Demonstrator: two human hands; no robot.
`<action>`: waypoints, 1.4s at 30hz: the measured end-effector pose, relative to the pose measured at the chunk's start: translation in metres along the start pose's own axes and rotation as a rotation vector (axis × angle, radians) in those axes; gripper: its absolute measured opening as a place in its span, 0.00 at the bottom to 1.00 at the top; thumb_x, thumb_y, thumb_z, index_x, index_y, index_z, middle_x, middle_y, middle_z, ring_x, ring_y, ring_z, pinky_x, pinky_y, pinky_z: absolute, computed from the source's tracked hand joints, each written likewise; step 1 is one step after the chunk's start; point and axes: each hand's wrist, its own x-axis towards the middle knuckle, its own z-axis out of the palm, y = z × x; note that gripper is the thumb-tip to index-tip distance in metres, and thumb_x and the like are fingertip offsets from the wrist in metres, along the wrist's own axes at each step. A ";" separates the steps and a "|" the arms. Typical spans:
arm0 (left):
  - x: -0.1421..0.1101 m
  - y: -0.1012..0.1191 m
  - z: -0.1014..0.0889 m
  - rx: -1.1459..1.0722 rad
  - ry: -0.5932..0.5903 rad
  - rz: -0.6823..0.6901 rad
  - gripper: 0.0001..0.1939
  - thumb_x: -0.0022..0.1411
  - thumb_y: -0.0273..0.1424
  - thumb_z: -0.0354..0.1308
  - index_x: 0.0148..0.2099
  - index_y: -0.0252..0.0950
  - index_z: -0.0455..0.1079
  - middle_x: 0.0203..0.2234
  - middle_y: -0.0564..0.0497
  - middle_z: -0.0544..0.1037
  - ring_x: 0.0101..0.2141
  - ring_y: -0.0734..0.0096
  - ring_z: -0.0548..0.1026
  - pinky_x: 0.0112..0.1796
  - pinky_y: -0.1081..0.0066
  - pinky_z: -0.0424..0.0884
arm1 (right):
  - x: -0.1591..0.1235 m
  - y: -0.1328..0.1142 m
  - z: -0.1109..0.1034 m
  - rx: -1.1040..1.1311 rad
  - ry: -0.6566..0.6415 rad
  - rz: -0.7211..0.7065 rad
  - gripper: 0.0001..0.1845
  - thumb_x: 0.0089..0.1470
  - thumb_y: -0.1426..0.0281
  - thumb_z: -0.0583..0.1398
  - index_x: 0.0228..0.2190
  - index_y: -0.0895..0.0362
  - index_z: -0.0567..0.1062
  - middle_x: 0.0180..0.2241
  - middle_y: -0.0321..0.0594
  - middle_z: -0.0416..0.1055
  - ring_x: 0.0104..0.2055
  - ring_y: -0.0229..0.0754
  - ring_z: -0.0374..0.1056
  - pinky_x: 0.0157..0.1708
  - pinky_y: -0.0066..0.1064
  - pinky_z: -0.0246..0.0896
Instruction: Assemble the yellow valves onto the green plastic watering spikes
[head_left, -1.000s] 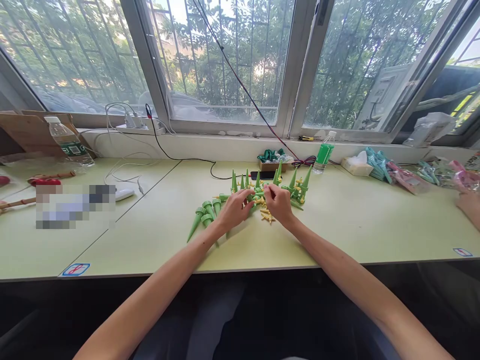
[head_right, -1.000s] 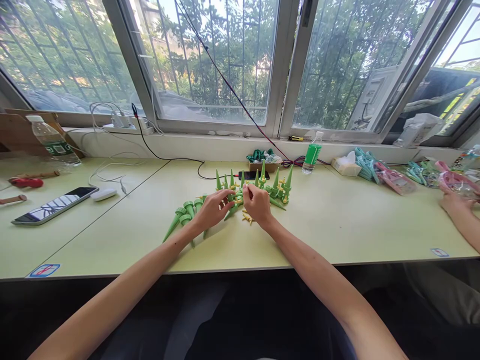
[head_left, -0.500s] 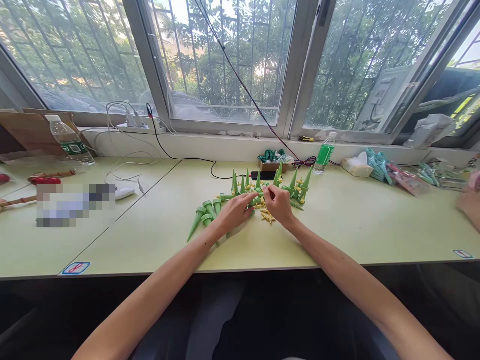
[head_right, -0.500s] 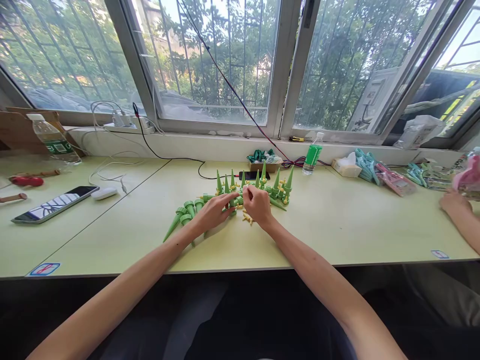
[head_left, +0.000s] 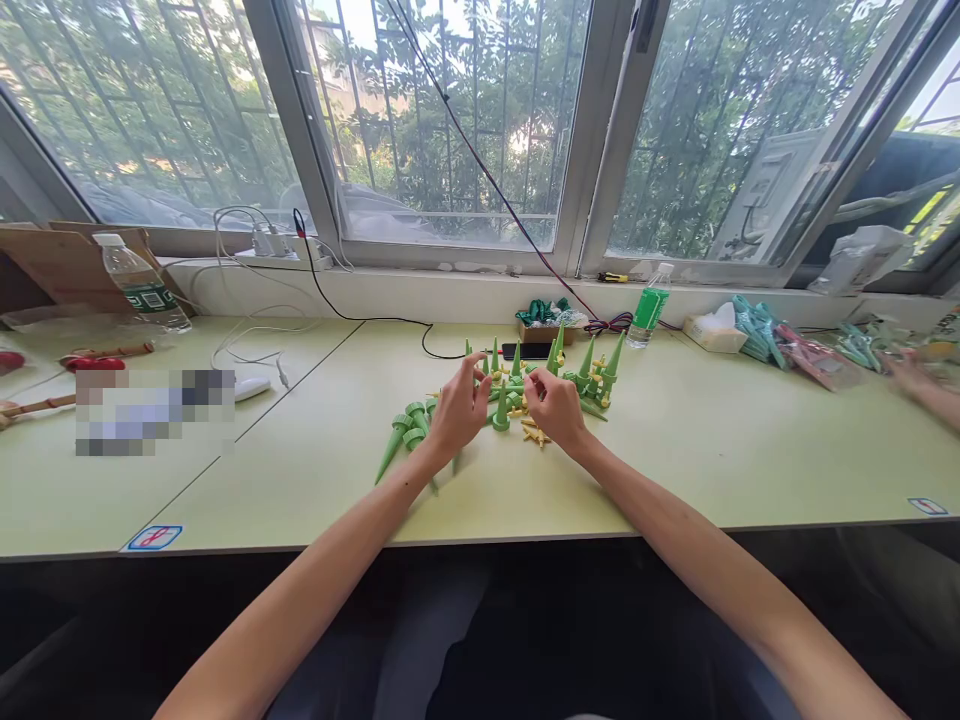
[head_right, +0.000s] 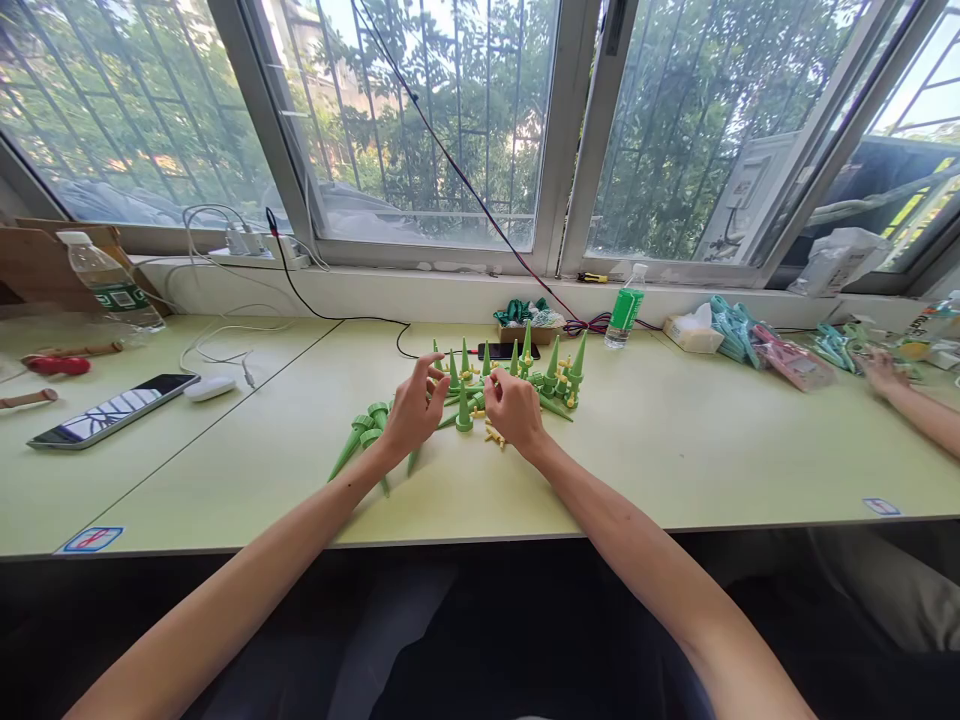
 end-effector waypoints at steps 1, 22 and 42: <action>0.001 -0.002 -0.001 0.030 0.023 -0.022 0.15 0.69 0.32 0.48 0.56 0.39 0.63 0.36 0.50 0.76 0.26 0.74 0.71 0.31 0.73 0.66 | 0.000 0.000 0.000 -0.003 -0.007 -0.002 0.13 0.63 0.64 0.52 0.28 0.55 0.70 0.20 0.34 0.66 0.22 0.37 0.60 0.27 0.27 0.50; -0.004 -0.016 -0.002 0.498 -0.295 -0.147 0.07 0.56 0.26 0.58 0.35 0.39 0.77 0.28 0.44 0.79 0.39 0.53 0.76 0.35 0.64 0.71 | -0.002 0.004 0.004 -0.002 -0.013 -0.029 0.13 0.62 0.65 0.52 0.29 0.55 0.71 0.21 0.34 0.69 0.23 0.37 0.62 0.28 0.27 0.52; -0.003 -0.009 -0.003 0.500 -0.210 -0.116 0.10 0.61 0.25 0.54 0.44 0.39 0.72 0.28 0.45 0.77 0.37 0.55 0.76 0.31 0.68 0.68 | -0.002 0.000 0.002 0.024 -0.029 -0.006 0.14 0.62 0.64 0.52 0.28 0.55 0.71 0.21 0.35 0.68 0.23 0.38 0.63 0.28 0.28 0.53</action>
